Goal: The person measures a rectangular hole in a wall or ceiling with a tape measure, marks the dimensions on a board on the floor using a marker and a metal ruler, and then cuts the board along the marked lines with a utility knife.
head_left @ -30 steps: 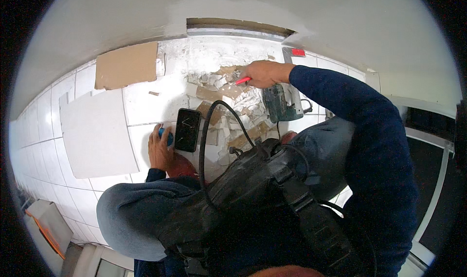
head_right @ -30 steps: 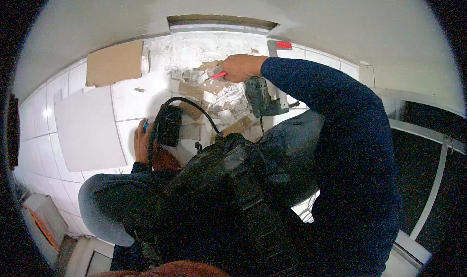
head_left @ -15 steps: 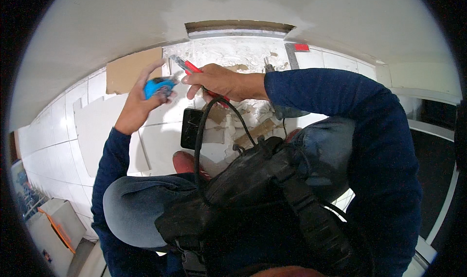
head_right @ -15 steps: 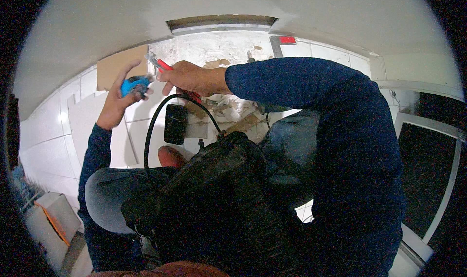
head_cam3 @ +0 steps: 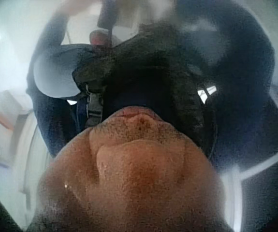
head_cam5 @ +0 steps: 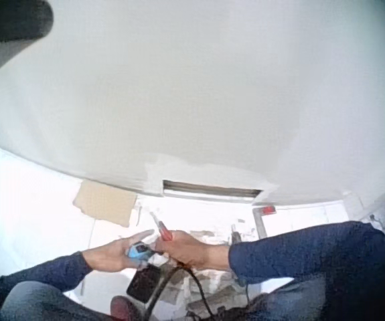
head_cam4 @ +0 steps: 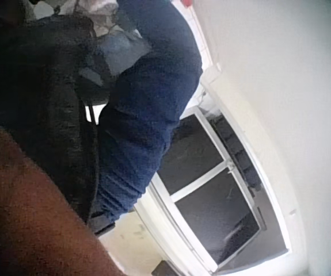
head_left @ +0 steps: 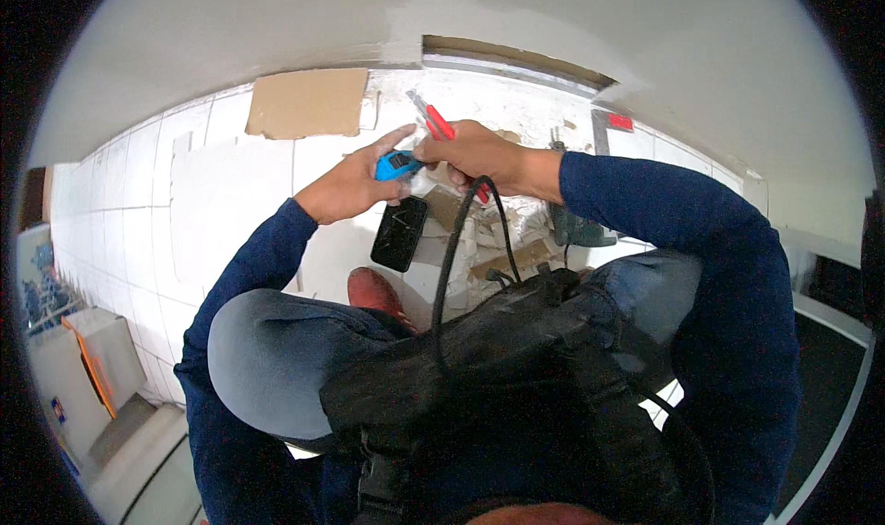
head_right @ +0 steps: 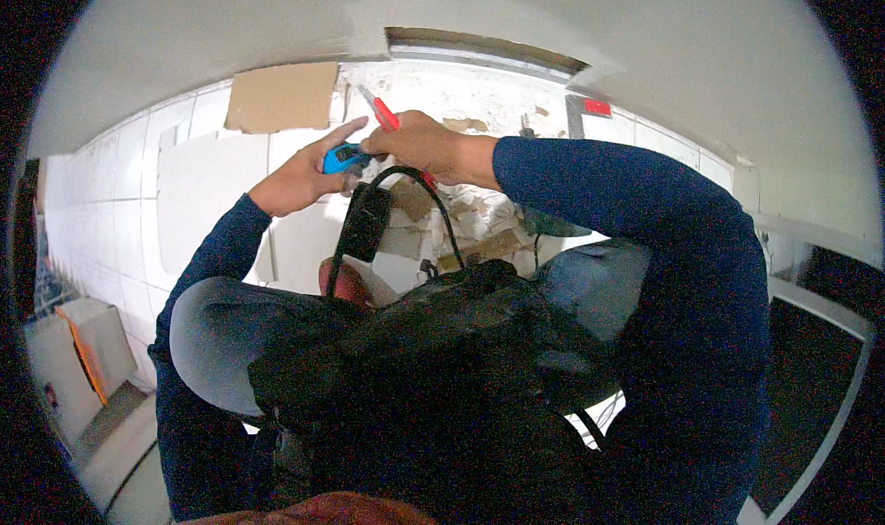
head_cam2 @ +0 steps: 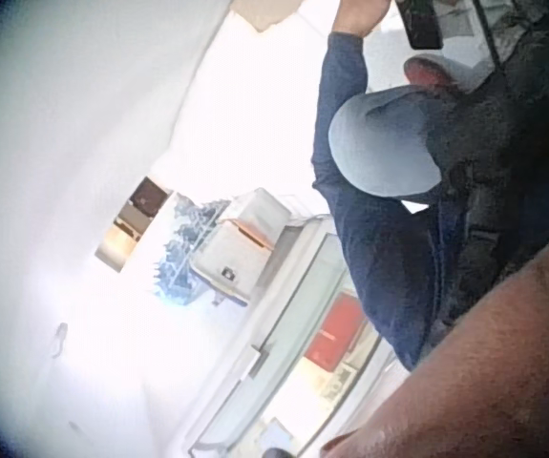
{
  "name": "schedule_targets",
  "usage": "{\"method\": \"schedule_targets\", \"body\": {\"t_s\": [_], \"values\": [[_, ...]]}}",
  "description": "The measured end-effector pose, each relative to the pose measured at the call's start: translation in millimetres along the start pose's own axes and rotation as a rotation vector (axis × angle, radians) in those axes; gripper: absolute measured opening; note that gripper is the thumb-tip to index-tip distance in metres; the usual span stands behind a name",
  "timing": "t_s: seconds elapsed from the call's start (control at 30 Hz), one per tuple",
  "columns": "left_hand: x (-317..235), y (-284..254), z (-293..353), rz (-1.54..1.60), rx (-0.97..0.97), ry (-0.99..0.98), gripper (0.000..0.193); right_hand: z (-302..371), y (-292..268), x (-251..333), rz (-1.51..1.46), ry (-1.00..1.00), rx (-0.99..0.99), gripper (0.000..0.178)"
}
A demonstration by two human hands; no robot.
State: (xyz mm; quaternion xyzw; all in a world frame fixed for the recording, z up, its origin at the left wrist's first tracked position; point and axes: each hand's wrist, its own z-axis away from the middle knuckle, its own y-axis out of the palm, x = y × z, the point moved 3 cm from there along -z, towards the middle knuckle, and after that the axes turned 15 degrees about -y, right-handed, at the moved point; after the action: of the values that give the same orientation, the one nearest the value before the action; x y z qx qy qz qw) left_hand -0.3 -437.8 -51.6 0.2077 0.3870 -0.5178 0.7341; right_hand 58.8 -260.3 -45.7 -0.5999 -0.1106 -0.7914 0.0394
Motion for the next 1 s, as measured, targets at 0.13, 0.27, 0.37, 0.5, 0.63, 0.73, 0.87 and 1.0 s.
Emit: {"method": "schedule_targets", "body": {"t_s": [0.13,0.27,0.37,0.5,0.63,0.73,0.87,1.0], "values": [[2,-1,-6,0.060,-0.054,-0.163,0.048,-14,2,-12,0.056,0.081,0.037,0.031],[21,-18,-4,-0.048,-0.138,-0.177,0.038,-27,-11,-18,0.077,0.098,0.030,0.029],[51,-41,12,-0.289,-0.342,-0.213,0.035,-34,-32,-10,0.034,0.079,-0.082,0.027],[124,-64,37,-0.152,-0.395,-0.442,0.034,-34,-99,-19,-0.070,0.044,-0.224,0.029],[207,-115,71,-0.289,-0.580,-0.351,0.026,-18,-177,-41,0.133,0.062,-0.366,0.028],[202,-151,76,-0.347,-0.621,-0.288,0.016,5,-188,-43,0.160,0.098,-0.449,0.030],[159,-198,43,-0.615,-0.659,-0.212,0.014,37,-206,-54,0.438,0.355,-0.325,0.040],[126,-222,4,-0.791,-0.732,-0.306,0.016,69,-229,-64,0.917,0.364,-0.283,0.043]]}}
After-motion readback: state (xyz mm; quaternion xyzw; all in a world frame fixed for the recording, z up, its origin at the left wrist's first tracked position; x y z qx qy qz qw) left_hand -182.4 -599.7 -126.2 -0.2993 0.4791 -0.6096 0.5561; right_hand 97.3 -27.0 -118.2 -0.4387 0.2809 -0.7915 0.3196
